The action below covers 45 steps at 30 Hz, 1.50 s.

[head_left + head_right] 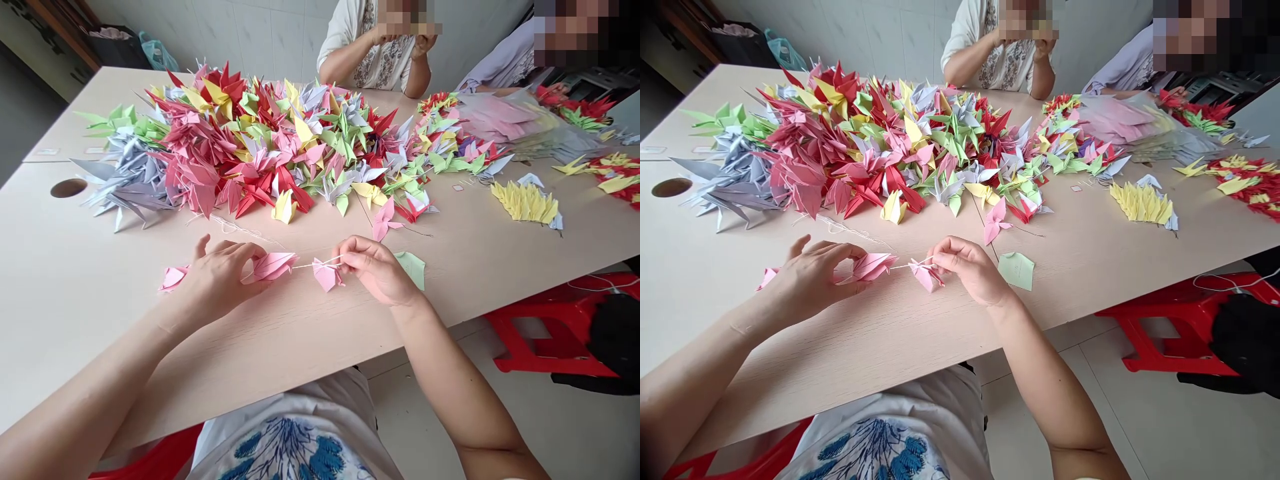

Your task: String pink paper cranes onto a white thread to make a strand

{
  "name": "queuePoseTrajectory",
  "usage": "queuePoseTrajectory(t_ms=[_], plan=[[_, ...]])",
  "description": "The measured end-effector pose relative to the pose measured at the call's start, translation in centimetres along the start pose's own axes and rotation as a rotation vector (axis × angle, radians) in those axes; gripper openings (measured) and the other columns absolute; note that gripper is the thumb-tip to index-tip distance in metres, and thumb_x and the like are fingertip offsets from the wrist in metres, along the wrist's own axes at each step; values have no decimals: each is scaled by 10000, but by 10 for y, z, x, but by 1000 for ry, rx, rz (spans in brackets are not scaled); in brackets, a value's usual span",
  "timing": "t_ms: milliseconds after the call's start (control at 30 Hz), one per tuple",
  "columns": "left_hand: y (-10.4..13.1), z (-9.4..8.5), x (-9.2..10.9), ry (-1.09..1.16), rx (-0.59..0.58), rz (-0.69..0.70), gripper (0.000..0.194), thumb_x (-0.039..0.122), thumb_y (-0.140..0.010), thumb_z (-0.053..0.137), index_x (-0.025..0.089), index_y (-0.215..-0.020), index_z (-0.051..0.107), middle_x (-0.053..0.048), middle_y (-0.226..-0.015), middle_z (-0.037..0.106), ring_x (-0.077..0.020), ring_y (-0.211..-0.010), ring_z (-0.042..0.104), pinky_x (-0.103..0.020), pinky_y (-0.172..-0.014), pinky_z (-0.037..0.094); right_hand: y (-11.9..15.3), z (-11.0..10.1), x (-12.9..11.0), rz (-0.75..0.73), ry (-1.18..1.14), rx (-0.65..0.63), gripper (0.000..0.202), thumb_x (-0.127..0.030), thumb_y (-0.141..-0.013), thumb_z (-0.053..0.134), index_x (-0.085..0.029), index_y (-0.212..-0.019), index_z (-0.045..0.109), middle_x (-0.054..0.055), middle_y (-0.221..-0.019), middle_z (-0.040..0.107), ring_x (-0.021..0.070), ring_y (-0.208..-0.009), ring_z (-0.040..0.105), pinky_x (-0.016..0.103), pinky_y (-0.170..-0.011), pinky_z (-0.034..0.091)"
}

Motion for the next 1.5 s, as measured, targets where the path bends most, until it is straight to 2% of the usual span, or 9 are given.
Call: queuePoseTrajectory(t_ms=[133, 267, 367, 533, 700, 867, 1033, 1300, 1500], plan=[[0, -1, 0, 22, -13, -12, 244, 447, -762, 614, 254, -907, 584, -49, -934, 692, -308, -1007, 625, -658, -1067, 200, -4, -3, 1, -13, 110, 76, 148, -309, -843, 624, -180, -778, 591, 8, -754, 638, 98, -647, 502, 232, -605, 396], [1, -2, 0, 24, -1, -10, 245, 450, -764, 612, 253, -908, 588, -47, -920, 694, -304, -1000, 628, -653, -1069, 200, -8, -3, -7, -21, 296, 132, 172, -344, -848, 633, -182, -805, 599, -65, -523, 465, 75, -500, 383, 222, -507, 301], [1, -3, 0, 27, 18, -5, 257, 464, -769, 609, 250, -909, 585, -47, -925, 693, -303, -995, 632, -652, -1070, 194, -10, -1, -23, -85, 349, 150, 172, -327, -831, 652, -172, -774, 608, -42, -610, 500, 75, -557, 403, 225, -524, 302], [2, -4, 1, 13, 17, 9, 253, 455, -781, 614, 250, -922, 570, -45, -894, 692, -294, -981, 632, -643, -1066, 203, -12, 5, -35, -22, 159, 63, 169, -316, -843, 625, -179, -770, 557, -15, -704, 578, 67, -545, 415, 218, -476, 255], [3, -6, 3, 5, 12, 17, 257, 447, -789, 619, 248, -941, 564, -51, -908, 699, -285, -989, 625, -640, -1070, 196, -12, 2, -31, 37, 17, 68, 163, -287, -805, 658, -175, -755, 549, -70, -541, 415, 52, -490, 329, 206, -459, 213], [3, -6, 7, 20, -12, 24, 259, 456, -798, 607, 254, -955, 564, -59, -942, 712, -291, -1012, 618, -640, -1071, 194, -12, -1, -23, 80, -91, 123, 177, -287, -769, 662, -168, -741, 534, -11, -744, 572, 51, -549, 427, 190, -426, 208], [3, -5, 8, 31, -25, 41, 257, 443, -795, 611, 259, -971, 574, -57, -966, 716, -303, -1038, 612, -641, -1077, 184, -16, 3, -16, 93, -153, 142, 223, -316, -758, 656, -196, -747, 469, -82, -552, 468, 35, -426, 322, 189, -401, 177], [3, -6, 8, 39, -14, 30, 260, 436, -789, 611, 246, -965, 593, -55, -933, 714, -303, -1010, 622, -645, -1068, 197, -15, -9, -15, -21, -117, 330, 227, -286, -737, 673, -212, -926, 572, -12, -789, 677, 59, -542, 498, 188, -434, 281], [3, -6, 8, 39, -19, 40, 268, 445, -789, 614, 249, -970, 582, -54, -958, 716, -302, -1024, 620, -644, -1069, 197, -13, -14, -18, -192, 5, 416, 142, -266, -785, 634, -225, -921, 638, 25, -963, 713, 123, -859, 630, 255, -729, 477]])
Point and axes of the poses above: each hand's wrist, its own y-axis away from the middle knuckle, its own z-axis out of the palm, x = y × z, the point moved 5 cm from there along -y, towards the middle knuckle
